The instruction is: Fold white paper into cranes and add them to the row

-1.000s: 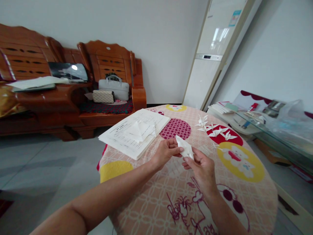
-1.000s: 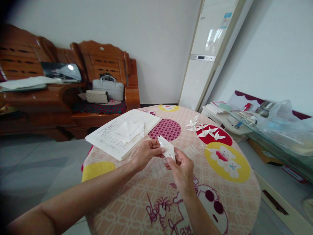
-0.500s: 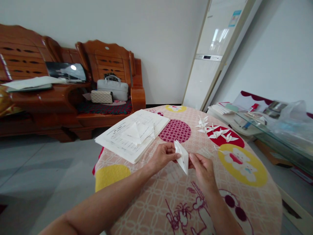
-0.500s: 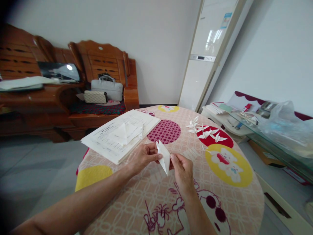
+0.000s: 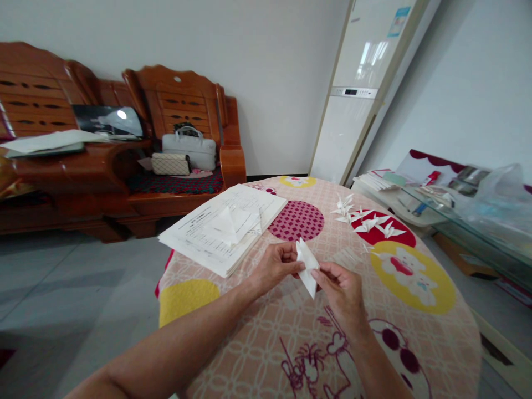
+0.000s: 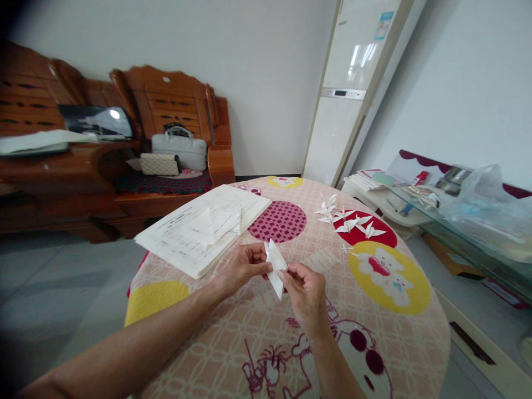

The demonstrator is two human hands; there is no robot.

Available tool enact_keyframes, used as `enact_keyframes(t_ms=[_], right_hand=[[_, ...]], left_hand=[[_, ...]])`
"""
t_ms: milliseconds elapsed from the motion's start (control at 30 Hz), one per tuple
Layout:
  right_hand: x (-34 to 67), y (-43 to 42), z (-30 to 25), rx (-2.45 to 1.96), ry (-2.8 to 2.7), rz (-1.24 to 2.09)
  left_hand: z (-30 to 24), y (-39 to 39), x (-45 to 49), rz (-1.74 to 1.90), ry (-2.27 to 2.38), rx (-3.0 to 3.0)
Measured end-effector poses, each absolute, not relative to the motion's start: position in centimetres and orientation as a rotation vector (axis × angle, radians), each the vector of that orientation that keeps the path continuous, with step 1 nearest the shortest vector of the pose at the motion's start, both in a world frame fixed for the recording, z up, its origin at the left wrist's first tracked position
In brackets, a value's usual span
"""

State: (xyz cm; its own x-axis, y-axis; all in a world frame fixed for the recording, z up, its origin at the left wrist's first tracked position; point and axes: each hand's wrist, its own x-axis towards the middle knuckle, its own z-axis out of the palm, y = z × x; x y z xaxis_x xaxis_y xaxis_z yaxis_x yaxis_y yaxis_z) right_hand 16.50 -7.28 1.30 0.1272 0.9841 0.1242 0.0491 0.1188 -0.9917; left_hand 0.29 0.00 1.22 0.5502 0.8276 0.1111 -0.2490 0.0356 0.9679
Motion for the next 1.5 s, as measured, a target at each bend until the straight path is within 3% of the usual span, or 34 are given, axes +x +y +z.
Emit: enact_keyframes(t_ms=[467, 733, 1267, 1500], right_hand=[[16.7, -6.9, 0.0, -1.04, -1.02, 1.472], [16.4, -6.9, 0.1, -1.05, -0.867, 1.457], [16.1, -7.1, 0.3, -1.062, -0.9, 1.475], [16.4, -7.0, -0.2, -1.061, -0.858, 1.509]], left_hand=[[1.3, -1.7, 1.1, 0.967, 0.667, 1.459], [1.7, -1.9, 1.0, 1.103, 0.63, 1.359], [2.3, -2.4, 0.9, 1.197, 0.932, 1.818], [1.7, -2.0, 1.3, 1.037, 0.72, 1.385]])
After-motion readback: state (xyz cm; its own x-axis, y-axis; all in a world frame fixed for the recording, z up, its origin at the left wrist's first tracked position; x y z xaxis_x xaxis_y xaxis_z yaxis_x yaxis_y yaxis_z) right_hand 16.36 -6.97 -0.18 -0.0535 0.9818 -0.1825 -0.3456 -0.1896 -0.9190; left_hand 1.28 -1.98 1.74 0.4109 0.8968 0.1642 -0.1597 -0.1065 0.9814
